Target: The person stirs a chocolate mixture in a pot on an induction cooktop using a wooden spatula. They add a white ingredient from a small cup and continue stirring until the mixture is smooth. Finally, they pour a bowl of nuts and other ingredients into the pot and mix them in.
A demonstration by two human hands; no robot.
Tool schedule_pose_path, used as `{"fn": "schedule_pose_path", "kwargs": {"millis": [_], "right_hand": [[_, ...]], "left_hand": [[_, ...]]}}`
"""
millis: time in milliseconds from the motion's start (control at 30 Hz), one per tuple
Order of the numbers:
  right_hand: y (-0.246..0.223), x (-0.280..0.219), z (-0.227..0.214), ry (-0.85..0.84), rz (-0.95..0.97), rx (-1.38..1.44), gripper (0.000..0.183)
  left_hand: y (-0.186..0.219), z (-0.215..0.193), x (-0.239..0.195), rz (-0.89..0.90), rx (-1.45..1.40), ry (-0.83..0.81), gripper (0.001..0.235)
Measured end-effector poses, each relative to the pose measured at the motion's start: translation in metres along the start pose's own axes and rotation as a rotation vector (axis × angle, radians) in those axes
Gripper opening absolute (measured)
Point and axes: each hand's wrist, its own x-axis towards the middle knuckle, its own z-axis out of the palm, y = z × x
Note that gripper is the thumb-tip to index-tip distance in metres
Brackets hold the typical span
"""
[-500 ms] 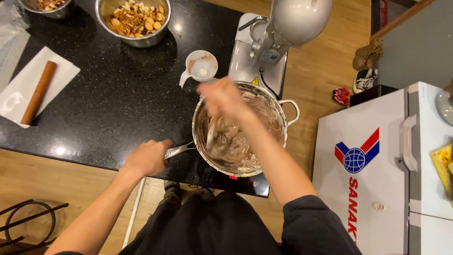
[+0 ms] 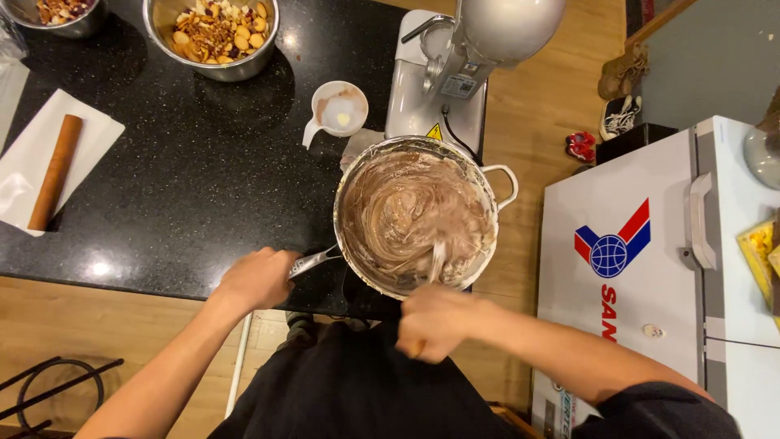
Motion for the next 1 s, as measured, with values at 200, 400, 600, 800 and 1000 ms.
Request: {"fn": "schedule_pose_path", "kwargs": {"millis": [200, 400, 600, 800, 1000], "right_hand": [[0.176, -0.043, 0.088, 1.35, -0.235, 0.118, 0.027], [0.17, -0.013, 0.039, 2.319, -0.31, 0.524, 0.056], [0.109, 0.04, 0.067, 2.125, -0.44, 0.706, 0.056], [0.028, -0.033, 0.07, 1.816, -0.214, 0.824, 0.05], [0.055, -0.103, 0.015, 1.817, -0.226, 0.632, 0.059]], "left_hand": [[-0.007, 0.002, 0.003, 0.034, -0.118, 0.043, 0.034], [-0.005, 0.012, 0.007, 0.045, -0.144, 0.048, 0.032], [0.0, 0.002, 0.001, 0.03, -0.132, 0.084, 0.029], [-0.007, 0.006, 0.011, 0.015, -0.142, 0.091, 0.032], [-0.005, 0.002, 0.01, 0.057, -0.117, 0.087, 0.034]]}}
